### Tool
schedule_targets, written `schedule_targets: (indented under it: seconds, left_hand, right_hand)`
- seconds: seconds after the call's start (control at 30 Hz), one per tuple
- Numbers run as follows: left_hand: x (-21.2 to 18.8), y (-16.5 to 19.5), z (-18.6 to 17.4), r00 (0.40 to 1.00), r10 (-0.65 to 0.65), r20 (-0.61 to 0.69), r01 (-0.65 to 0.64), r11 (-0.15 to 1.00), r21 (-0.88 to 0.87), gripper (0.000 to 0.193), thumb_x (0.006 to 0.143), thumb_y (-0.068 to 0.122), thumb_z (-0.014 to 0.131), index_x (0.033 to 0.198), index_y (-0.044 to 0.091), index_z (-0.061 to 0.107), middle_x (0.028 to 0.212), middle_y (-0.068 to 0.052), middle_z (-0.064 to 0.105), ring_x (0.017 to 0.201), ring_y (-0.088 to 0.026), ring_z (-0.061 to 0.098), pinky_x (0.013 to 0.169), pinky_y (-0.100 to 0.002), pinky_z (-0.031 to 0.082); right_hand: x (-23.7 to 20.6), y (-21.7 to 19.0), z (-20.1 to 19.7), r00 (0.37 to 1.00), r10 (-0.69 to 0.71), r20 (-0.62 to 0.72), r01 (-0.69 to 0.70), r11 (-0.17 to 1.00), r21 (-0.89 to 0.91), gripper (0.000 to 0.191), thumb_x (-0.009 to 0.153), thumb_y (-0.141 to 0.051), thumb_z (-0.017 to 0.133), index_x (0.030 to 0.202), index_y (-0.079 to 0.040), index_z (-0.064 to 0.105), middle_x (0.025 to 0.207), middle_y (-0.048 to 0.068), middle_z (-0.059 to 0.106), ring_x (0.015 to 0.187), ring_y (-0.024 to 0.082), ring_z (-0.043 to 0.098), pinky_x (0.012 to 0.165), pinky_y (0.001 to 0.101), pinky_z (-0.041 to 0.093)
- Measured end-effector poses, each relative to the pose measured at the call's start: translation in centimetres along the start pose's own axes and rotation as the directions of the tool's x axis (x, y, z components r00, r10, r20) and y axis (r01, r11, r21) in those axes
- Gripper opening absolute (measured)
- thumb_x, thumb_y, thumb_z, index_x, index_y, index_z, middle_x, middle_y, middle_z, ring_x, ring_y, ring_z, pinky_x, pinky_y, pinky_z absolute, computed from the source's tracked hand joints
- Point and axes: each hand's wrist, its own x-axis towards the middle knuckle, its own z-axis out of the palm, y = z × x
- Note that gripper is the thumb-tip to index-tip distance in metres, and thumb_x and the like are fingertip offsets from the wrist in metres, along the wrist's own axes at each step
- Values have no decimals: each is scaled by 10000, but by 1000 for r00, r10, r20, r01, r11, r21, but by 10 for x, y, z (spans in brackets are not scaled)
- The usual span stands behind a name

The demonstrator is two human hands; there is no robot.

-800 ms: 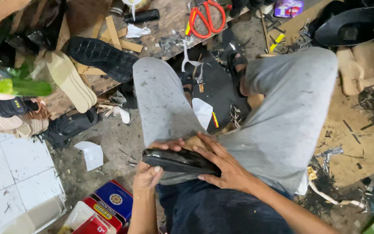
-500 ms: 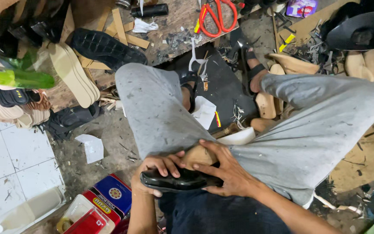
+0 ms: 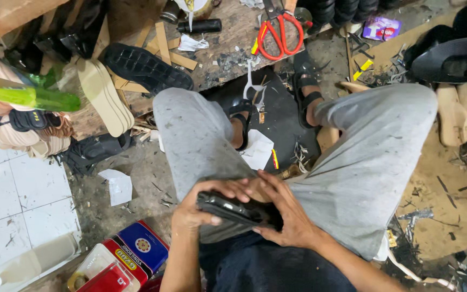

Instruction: The person attaches a black rubber sole to a black high-heeled shoe. They align the sole, press it into place, and use a curved metal tool to tap and smooth the edges for a secure fit. The person then inspects the shoe and repeats the process on a second shoe.

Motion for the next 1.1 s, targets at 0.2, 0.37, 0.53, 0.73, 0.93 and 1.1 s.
schedule_targets:
  seconds: [0.2, 0.37, 0.53, 0.73, 0.93, 1.1]
  left_hand:
    - [51, 14, 57, 994, -80, -79, 99, 959, 264, 590, 889, 146, 777, 1426, 53, 552, 1421, -111, 613, 1347, -215, 571, 1189, -392, 433]
    - [68, 14, 84, 989, -46, -143, 100, 911, 400, 652, 896, 178, 753, 1485, 52, 502, 1347, -86, 624, 1269, -182, 591, 1124, -337, 473]
    - [65, 10, 85, 992, 57, -117, 7, 874, 486, 617, 948, 227, 729, 1494, 33, 516, 1436, -94, 589, 1346, -197, 568, 1167, -350, 450]
    - [76, 1, 64, 980, 18, -197, 38, 961, 272, 620, 962, 265, 701, 1493, 45, 467, 1416, -81, 561, 1351, -175, 512, 1167, -333, 397]
    - [95, -12, 34, 977, -3, -213, 87, 917, 390, 580, 994, 290, 670, 1474, 15, 494, 1365, -99, 607, 1304, -180, 543, 1132, -324, 417]
    - [114, -24, 11, 981, -27, -191, 87, 946, 313, 583, 1011, 291, 667, 1487, 11, 479, 1367, -93, 594, 1297, -173, 538, 1130, -324, 425]
  right_hand:
    - [-6, -9, -2, 954, 210, -216, -160, 961, 227, 961, 802, -174, 812, 1568, 18, 263, 1570, 237, 417, 1448, 351, 445, 1198, 449, 342]
    - [-11, -11, -8, 878, 390, -277, -280, 889, 363, 826, 865, -105, 745, 1550, 39, 306, 1462, 184, 515, 1359, 257, 517, 1147, 378, 404]
    - [-2, -11, -20, 880, 352, -319, -221, 897, 382, 750, 878, -68, 720, 1521, 41, 350, 1440, 169, 529, 1323, 223, 538, 1131, 350, 410]
    - [35, -11, -44, 862, 389, -325, -342, 919, 194, 573, 850, -51, 741, 1381, 30, 542, 1202, 121, 705, 1091, 173, 674, 968, 298, 527]
    - [66, -9, -58, 835, 436, -337, -417, 899, 129, 492, 845, -80, 750, 1301, 22, 597, 1126, 114, 747, 1017, 162, 696, 911, 289, 534]
    - [85, 9, -67, 800, 502, -327, -481, 864, 150, 408, 925, -155, 680, 1295, 7, 624, 1026, 102, 756, 918, 140, 676, 834, 282, 535]
